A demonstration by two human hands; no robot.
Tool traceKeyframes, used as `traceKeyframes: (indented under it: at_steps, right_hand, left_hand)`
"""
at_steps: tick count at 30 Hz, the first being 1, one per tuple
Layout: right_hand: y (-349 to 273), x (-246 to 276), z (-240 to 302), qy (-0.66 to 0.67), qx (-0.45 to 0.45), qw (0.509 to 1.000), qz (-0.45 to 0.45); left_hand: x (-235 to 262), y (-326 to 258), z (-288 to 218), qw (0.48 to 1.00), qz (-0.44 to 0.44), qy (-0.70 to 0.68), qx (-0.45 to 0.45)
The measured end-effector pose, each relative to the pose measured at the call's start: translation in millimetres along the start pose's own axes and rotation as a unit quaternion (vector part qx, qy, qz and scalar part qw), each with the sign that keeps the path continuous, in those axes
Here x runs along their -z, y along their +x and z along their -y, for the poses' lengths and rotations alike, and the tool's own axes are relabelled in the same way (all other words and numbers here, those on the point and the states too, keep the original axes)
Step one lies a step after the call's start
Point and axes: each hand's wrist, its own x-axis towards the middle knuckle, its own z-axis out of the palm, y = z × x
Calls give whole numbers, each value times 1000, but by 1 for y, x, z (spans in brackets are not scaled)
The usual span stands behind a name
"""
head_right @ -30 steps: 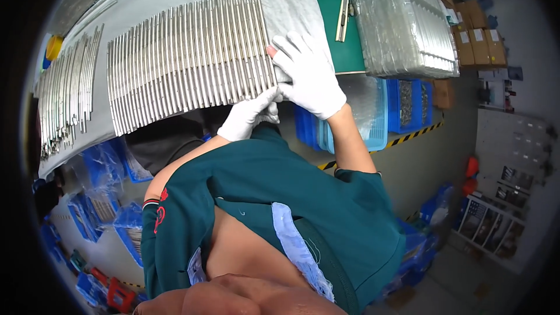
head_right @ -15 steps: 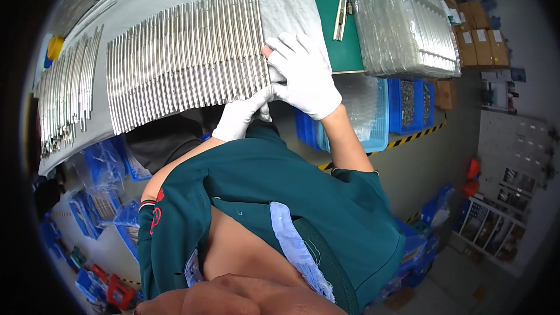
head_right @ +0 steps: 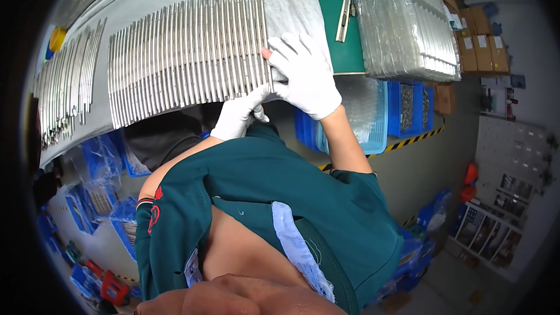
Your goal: Aligning and sanding the ends of metal rods on a factory workbench.
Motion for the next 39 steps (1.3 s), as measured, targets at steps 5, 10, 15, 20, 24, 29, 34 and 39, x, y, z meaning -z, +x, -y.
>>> traceKeyframes:
  at_steps: [5,10,15,20,24,29,34,39]
  right_hand:
    - [-1,1,-1,13,-8,1000,22]
    - [-5,28,-15,172,-33,982,70]
    - [27,19,-23,138,5,990,-32]
    - [50,-12,-21,89,52,994,-40]
    - [50,-16,-21,52,88,994,-42]
    - [50,-18,-21,40,67,997,-29]
    - [47,-20,-22,42,67,996,-31]
    - [49,-19,-23,28,77,996,-23]
  left_hand:
    - [5,-1,-3,999,15,52,-1]
    - [8,-1,-9,994,41,97,4]
    - [9,-6,-9,998,27,56,-9]
    - [10,-7,-9,1000,13,-17,0]
    - [12,-5,-7,999,-3,-16,-32]
    - [18,1,7,995,20,49,-90]
    - [12,0,2,996,36,57,-54]
    - [5,-5,-8,999,-4,35,-26]
